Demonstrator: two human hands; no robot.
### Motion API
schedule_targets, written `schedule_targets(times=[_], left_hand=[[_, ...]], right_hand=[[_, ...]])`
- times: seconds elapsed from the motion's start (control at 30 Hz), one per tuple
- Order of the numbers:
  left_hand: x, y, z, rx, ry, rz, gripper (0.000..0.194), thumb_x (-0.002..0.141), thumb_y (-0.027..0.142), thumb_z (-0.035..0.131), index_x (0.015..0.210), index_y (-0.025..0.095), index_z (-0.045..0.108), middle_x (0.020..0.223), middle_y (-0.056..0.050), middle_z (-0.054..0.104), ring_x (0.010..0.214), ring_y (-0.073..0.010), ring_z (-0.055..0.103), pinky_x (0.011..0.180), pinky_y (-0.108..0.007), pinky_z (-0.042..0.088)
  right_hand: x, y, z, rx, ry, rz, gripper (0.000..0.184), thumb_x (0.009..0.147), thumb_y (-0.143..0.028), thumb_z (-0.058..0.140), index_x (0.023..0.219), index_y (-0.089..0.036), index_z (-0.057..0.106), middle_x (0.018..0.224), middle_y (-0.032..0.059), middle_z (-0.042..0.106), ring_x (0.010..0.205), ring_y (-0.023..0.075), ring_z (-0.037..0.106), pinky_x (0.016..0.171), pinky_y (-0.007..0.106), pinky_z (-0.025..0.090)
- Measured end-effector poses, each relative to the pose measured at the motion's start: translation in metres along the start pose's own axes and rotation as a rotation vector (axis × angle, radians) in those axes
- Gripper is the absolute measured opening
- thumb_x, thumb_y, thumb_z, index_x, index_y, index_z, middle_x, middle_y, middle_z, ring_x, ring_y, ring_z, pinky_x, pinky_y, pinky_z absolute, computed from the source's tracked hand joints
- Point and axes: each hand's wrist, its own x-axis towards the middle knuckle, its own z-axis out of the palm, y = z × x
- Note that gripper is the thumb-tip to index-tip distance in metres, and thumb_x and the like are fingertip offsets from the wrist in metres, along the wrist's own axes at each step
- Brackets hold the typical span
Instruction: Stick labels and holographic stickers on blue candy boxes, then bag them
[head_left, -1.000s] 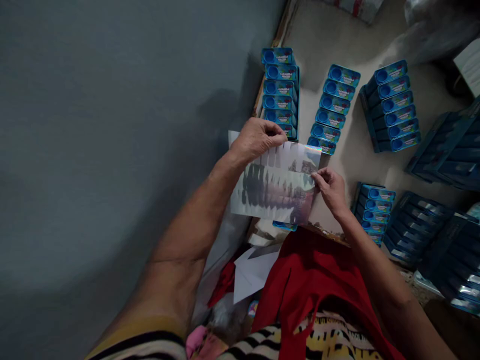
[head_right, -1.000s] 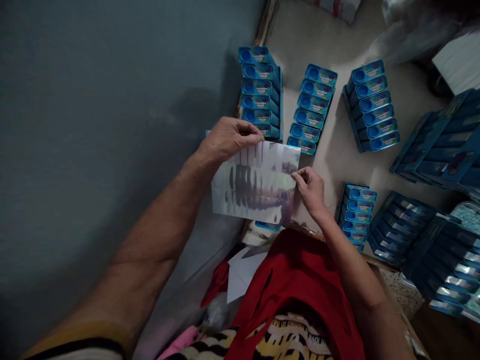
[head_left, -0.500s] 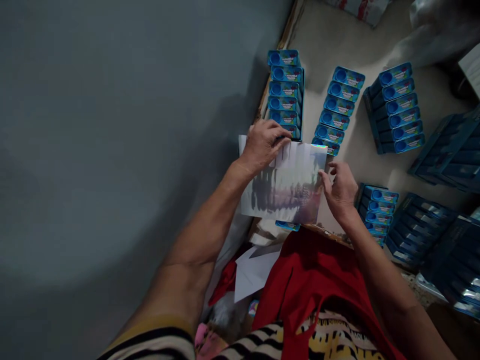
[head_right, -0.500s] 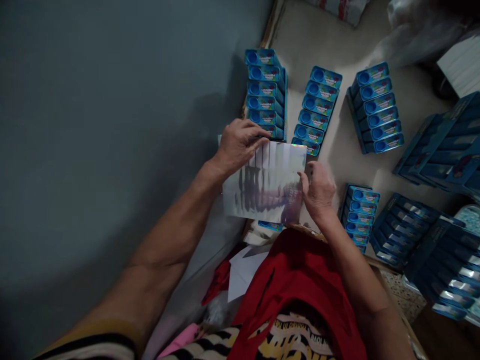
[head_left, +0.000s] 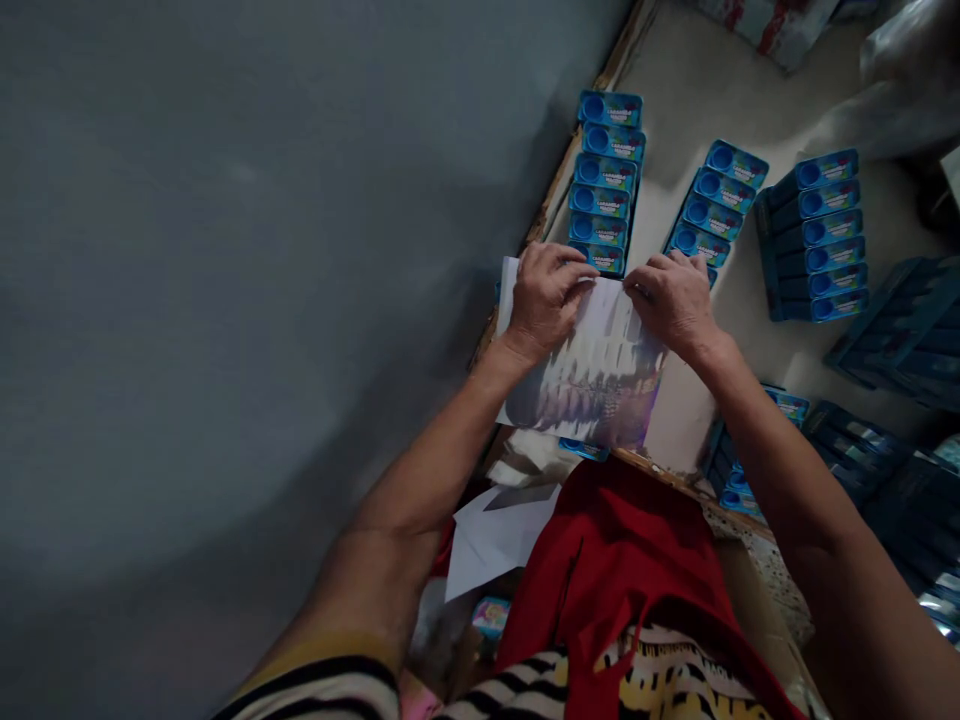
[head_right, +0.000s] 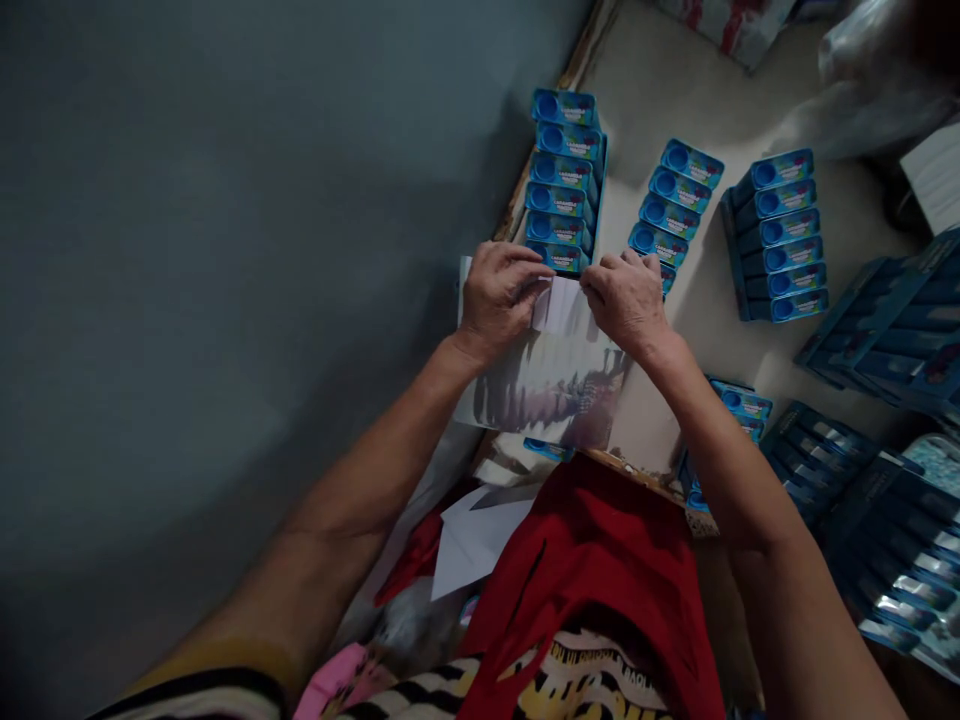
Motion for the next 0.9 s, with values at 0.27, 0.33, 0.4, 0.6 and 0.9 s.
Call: schedule_targets(times=[0.27,0.33,0.4,0.6,0.9], left_hand=[[-0.038,0.007,0.027,0.088,-0.041,-0.018,0.036,0.107,0.05,0.054,0.131,0.031,0.075,0.157,-0.011,0.062,0.157,-0.033,0.044,0.133,-0.064,0.017],[-0.04,0.004,0.028,0.048,-0.019,-0.016,0.036,0.107,0.05,0.054,0.13,0.03,0.075,0.158,-0.011,0.061,0.158,-0.0329,0.043,0.134,-0.063,0.017],[-0.045,0.011,0.023,-0.028,0.057,-0.027,0.037,0.107,0.051,0.055,0.125,0.028,0.077,0.153,-0.012,0.065,0.155,-0.0317,0.048,0.133,-0.059,0.026],[-0.089,0.123,0.02,-0.557,0.086,-0.4,0.043,0.101,0.061,0.065,0.115,0.023,0.077,0.117,-0.012,0.079,0.114,-0.0263,0.075,0.108,-0.045,0.058],[-0.113,0.213,0.101,-1.319,-0.387,-1.063,0.078,0.056,0.055,0.104,0.115,0.017,0.071,0.105,-0.01,0.077,0.093,-0.021,0.077,0.08,-0.033,0.066]], right_hand=[[-0.02,-0.044,-0.019,-0.002,0.07,-0.011,0.019,0.105,-0.023,0.051,0.1,-0.021,0.069,0.113,0.0136,0.069,0.112,0.0318,0.055,0.097,0.047,0.037],[-0.053,-0.064,-0.038,0.101,0.101,0.018,0.016,0.104,-0.023,0.054,0.095,-0.022,0.068,0.11,0.012,0.07,0.109,0.0297,0.057,0.096,0.045,0.039],[-0.095,-0.074,-0.058,0.28,0.184,0.185,0.014,0.102,-0.027,0.057,0.092,-0.023,0.066,0.102,0.0087,0.071,0.1,0.026,0.059,0.091,0.041,0.042],[-0.196,-0.04,-0.08,0.941,0.242,0.87,0.028,0.088,-0.05,0.072,0.085,-0.023,0.066,0.078,-0.0004,0.065,0.075,0.0171,0.056,0.073,0.032,0.045],[-0.254,0.001,-0.08,1.128,0.254,0.967,0.03,0.079,-0.051,0.078,0.083,-0.022,0.07,0.077,-0.0012,0.067,0.074,0.0153,0.056,0.073,0.03,0.046]])
